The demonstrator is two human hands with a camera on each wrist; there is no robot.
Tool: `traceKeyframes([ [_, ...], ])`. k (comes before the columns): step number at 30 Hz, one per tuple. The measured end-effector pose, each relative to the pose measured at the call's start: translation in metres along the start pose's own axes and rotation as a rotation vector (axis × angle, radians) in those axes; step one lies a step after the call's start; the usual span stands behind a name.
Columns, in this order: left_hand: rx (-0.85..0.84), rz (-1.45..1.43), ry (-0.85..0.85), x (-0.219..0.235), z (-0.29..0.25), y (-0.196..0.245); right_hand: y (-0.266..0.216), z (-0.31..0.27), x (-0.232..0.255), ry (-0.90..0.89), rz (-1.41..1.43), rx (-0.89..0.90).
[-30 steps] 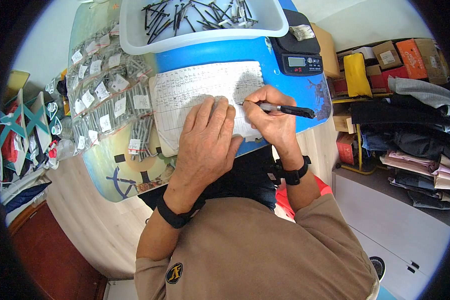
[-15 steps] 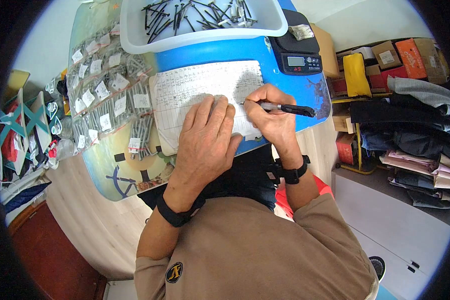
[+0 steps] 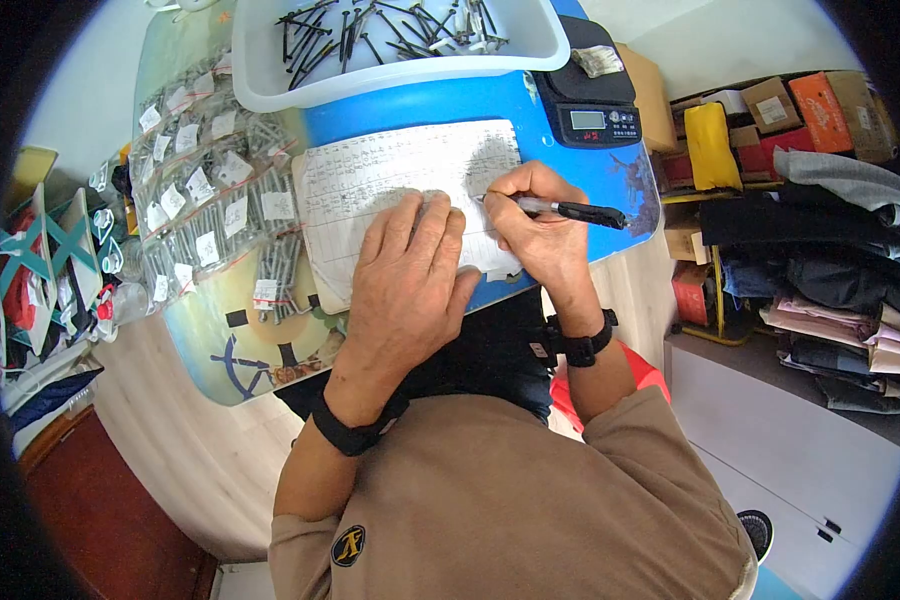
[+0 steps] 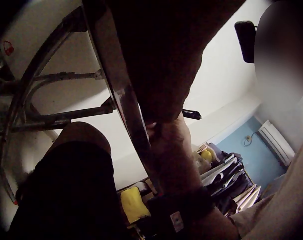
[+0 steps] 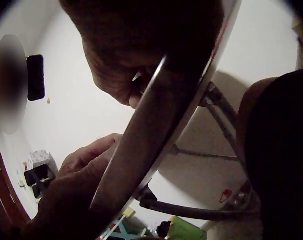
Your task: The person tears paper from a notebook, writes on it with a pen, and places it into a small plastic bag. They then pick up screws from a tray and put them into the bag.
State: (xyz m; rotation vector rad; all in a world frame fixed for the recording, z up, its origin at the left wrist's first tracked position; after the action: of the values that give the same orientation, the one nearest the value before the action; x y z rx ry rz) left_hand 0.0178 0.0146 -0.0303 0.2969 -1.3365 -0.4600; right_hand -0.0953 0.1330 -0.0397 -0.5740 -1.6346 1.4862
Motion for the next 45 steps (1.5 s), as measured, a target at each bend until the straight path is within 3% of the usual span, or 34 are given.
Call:
traceKeyframes([
  [9,0.0,-0.009,0.007,0.0,0.0,0.0,-0.003,0.0,-0.001,-0.022,0.091,-0.089],
  [16,-0.01,0.003,-0.002,0.001,0.0,0.0,-0.002,-0.002,-0.002,0.031,0.132,-0.012],
  [19,-0.014,-0.011,0.014,0.001,0.0,0.0,-0.014,-0.003,-0.003,-0.021,-0.192,0.212],
  [25,-0.016,0.008,0.006,0.0,0.0,0.0,-0.025,-0.009,0.003,-0.039,-0.242,0.417],
  [26,-0.013,0.015,0.003,0.0,0.0,0.0,-0.026,-0.009,0.007,-0.039,-0.234,0.419],
  [28,-0.027,0.0,0.019,0.0,0.0,0.0,-0.031,-0.01,0.01,-0.134,-0.507,0.397],
  [30,-0.034,0.021,0.011,0.001,0.0,0.002,-0.03,-0.008,0.021,-0.155,-0.534,0.4],
  [32,-0.041,0.041,0.007,0.003,0.002,0.004,-0.036,-0.007,0.027,-0.218,-0.735,0.498],
  [36,-0.023,0.023,-0.028,0.006,0.002,0.003,-0.04,0.003,0.045,-0.243,-0.816,0.454],
  [38,-0.02,0.017,-0.042,0.006,0.001,0.003,-0.037,0.006,0.045,-0.297,-1.001,0.41],
  [45,-0.02,0.058,-0.037,0.0,0.0,0.003,-0.024,0.013,0.051,-0.279,-1.121,0.426],
])
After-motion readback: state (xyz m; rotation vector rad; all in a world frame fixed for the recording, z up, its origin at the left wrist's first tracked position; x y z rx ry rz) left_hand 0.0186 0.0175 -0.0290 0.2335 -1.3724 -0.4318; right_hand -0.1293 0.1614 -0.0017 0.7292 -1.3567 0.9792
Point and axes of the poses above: each hand's wrist, its own z-axis towards the middle knuckle, its own x-axis out of the back of the hand, y = z × x, the point moved 5 cm from there along z, towards the middle knuckle, and after that the axes turned 10 degrees about -y, right-handed, at the moved point
